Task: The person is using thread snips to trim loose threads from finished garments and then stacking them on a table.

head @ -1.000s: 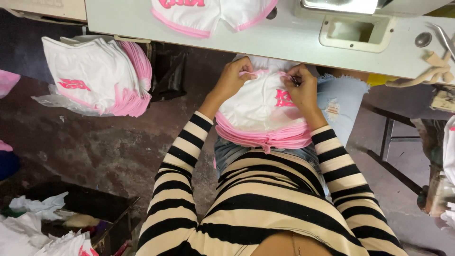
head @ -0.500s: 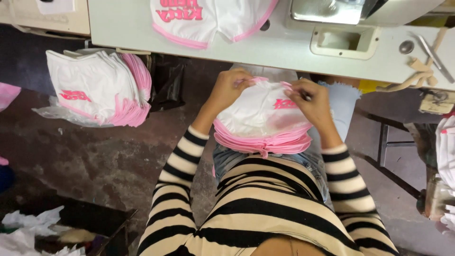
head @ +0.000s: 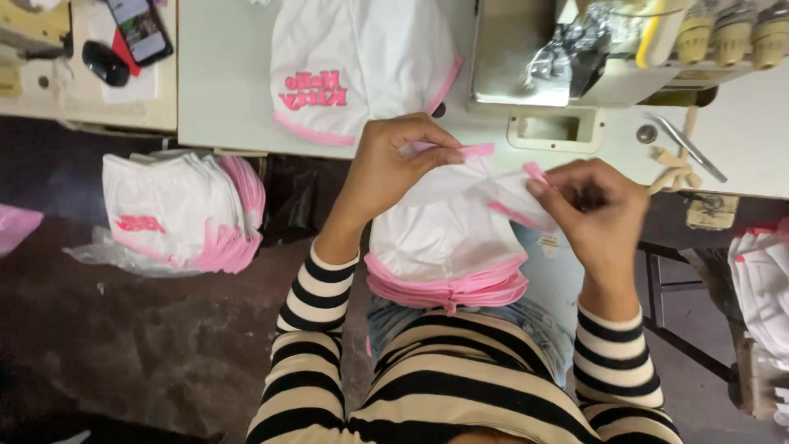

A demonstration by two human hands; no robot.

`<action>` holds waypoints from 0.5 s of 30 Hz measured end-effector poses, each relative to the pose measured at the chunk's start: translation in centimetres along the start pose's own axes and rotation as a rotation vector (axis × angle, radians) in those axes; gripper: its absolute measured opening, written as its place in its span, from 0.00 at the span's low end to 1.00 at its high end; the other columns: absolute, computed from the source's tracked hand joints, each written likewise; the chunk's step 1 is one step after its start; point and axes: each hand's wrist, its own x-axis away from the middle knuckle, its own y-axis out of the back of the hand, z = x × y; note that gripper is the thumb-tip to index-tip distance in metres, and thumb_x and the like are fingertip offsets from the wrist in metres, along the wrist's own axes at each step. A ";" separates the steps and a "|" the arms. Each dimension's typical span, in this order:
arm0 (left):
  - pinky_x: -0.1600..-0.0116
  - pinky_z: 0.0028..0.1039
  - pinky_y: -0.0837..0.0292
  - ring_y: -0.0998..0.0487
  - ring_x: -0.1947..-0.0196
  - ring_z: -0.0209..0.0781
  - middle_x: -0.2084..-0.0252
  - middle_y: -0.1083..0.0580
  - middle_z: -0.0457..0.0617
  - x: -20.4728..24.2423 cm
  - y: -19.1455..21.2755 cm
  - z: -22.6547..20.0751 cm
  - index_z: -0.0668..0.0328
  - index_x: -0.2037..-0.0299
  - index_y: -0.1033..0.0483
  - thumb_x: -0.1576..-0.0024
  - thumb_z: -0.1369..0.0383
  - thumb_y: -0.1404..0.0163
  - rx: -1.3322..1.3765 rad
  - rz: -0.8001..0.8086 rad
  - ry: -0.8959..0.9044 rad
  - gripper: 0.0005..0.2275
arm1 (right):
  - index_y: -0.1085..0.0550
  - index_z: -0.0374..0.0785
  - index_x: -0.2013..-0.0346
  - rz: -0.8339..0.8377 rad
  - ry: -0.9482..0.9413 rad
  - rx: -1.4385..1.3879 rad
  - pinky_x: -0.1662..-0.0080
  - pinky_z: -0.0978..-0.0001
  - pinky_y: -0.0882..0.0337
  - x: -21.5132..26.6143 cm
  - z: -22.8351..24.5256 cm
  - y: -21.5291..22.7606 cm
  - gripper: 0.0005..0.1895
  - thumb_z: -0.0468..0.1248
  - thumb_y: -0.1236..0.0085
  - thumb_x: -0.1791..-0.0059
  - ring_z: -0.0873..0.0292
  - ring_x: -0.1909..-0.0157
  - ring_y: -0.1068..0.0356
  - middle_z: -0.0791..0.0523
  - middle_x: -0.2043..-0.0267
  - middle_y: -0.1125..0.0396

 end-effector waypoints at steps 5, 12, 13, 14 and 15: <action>0.54 0.25 0.26 0.19 0.66 0.32 0.69 0.19 0.40 -9.2 -3.4 0.5 0.54 0.70 0.20 0.45 0.71 0.40 -0.189 0.187 -0.247 0.02 | 0.25 0.37 0.63 -0.097 0.046 0.003 0.69 0.81 0.43 -2.0 -2.3 2.6 0.10 0.25 0.30 0.46 0.71 0.74 0.44 0.57 0.67 0.31; 0.64 0.38 0.39 0.35 0.63 0.48 0.67 0.36 0.45 -11.9 -11.7 9.7 0.56 0.73 0.35 0.55 0.67 0.33 -0.843 -0.106 -0.399 0.18 | 0.21 0.42 0.48 -0.191 -0.358 -0.156 0.76 0.78 0.40 -5.8 -13.4 2.3 0.17 0.37 0.32 0.52 0.75 0.71 0.39 0.67 0.70 0.31; 0.64 0.38 0.39 0.35 0.63 0.48 0.67 0.36 0.45 -11.2 -12.4 10.8 0.56 0.73 0.35 0.55 0.67 0.33 -0.845 -0.093 -0.400 0.18 | 0.21 0.42 0.48 -0.197 -0.366 -0.163 0.76 0.78 0.40 -6.0 -14.7 2.1 0.17 0.37 0.32 0.52 0.75 0.71 0.39 0.67 0.70 0.31; 0.59 0.34 0.35 0.31 0.61 0.47 0.65 0.34 0.47 -10.3 -13.3 11.9 0.57 0.69 0.32 0.46 0.67 0.42 -0.894 -0.168 -0.471 0.10 | 0.21 0.39 0.54 -0.209 -0.336 -0.171 0.78 0.81 0.41 -6.0 -16.0 2.0 0.13 0.37 0.29 0.52 0.75 0.75 0.40 0.63 0.71 0.31; 0.53 0.30 0.31 0.28 0.59 0.47 0.63 0.32 0.48 -9.4 -14.0 13.0 0.57 0.66 0.30 0.37 0.67 0.51 -0.940 -0.245 -0.542 0.06 | 0.21 0.35 0.60 -0.221 -0.305 -0.179 0.80 0.84 0.42 -5.9 -17.2 2.0 0.12 0.37 0.27 0.52 0.75 0.79 0.40 0.60 0.72 0.31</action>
